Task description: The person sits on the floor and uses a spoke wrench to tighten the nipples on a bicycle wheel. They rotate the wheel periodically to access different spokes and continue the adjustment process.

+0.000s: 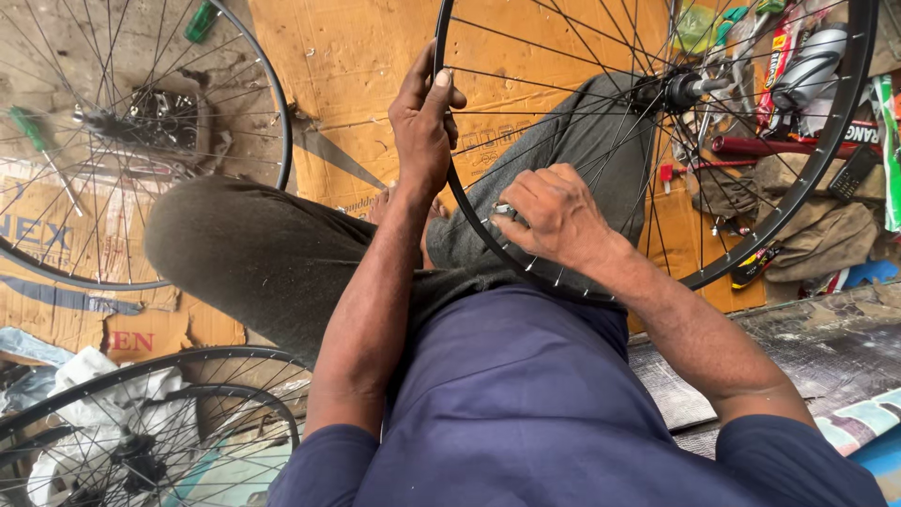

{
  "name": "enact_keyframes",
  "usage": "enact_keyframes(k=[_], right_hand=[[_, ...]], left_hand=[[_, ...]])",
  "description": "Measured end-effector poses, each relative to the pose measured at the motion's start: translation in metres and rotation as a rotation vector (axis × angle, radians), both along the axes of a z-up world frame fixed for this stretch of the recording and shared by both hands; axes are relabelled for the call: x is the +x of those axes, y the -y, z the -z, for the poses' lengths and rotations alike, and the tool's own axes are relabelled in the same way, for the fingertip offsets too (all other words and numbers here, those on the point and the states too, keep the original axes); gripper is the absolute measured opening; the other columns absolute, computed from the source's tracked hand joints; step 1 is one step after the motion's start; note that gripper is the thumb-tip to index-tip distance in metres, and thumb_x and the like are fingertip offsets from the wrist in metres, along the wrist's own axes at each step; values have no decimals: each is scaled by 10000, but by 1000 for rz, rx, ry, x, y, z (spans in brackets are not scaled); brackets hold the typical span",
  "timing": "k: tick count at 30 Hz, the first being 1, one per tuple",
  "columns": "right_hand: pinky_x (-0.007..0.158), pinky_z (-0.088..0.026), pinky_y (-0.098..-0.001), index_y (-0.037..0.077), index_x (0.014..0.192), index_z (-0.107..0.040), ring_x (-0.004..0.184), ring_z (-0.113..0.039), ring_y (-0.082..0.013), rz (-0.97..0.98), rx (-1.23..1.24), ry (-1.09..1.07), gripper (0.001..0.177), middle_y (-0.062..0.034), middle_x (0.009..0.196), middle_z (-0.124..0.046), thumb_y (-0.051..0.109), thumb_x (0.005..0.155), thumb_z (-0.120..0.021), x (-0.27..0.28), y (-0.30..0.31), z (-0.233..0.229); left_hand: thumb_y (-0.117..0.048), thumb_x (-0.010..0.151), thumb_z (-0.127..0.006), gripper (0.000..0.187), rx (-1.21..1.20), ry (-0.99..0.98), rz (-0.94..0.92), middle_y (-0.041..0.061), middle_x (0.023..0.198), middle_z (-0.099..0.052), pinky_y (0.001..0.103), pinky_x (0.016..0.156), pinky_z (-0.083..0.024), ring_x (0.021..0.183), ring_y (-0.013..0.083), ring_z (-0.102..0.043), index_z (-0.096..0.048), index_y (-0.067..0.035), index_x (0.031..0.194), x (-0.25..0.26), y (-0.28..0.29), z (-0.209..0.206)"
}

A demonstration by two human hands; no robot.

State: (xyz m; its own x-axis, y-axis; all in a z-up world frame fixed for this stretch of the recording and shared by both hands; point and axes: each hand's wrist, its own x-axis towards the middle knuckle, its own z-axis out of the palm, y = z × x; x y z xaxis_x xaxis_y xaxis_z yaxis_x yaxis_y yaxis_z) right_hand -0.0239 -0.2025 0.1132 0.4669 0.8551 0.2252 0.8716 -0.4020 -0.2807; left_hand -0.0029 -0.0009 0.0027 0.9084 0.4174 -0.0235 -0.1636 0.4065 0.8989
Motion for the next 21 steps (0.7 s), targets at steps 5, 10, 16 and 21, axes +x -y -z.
enact_keyframes(k=[5, 10, 16, 21], right_hand=[[744, -461, -384, 86, 866, -653, 757, -636, -220, 3, 26, 11, 242, -36, 809, -636, 251, 818, -824, -2, -1, 2], [741, -458, -384, 91, 824, -643, 755, -638, -216, 28, 78, 13, 190, -29, 793, -633, 197, 794, -798, -6, -3, 2], [712, -439, -398, 88, 776, -616, 685, -590, -244, 65, 124, 31, 171, -52, 733, -581, 153, 729, -767, -9, -10, 3], [696, -439, -402, 78, 762, -599, 663, -573, -242, 95, 125, 41, 151, -55, 711, -561, 130, 716, -733, -10, -6, 18]], left_hand=[[-264, 1069, -614, 534, 37, 13, -25, 58, 828, -697, 212, 421, -408, 511, 24, -487, -486, -36, 1534, -1, 2, 1], [-252, 1079, -610, 526, 56, 21, -24, 65, 835, -695, 207, 432, -415, 514, 22, -486, -479, -36, 1540, -5, 3, -1], [-244, 1079, -610, 524, 58, 13, -29, 72, 826, -685, 203, 433, -409, 515, 16, -475, -477, -30, 1539, -4, 1, -2], [-243, 1080, -608, 525, 58, 9, -26, 70, 840, -683, 206, 433, -413, 520, 15, -479, -473, -25, 1538, -3, 0, 2]])
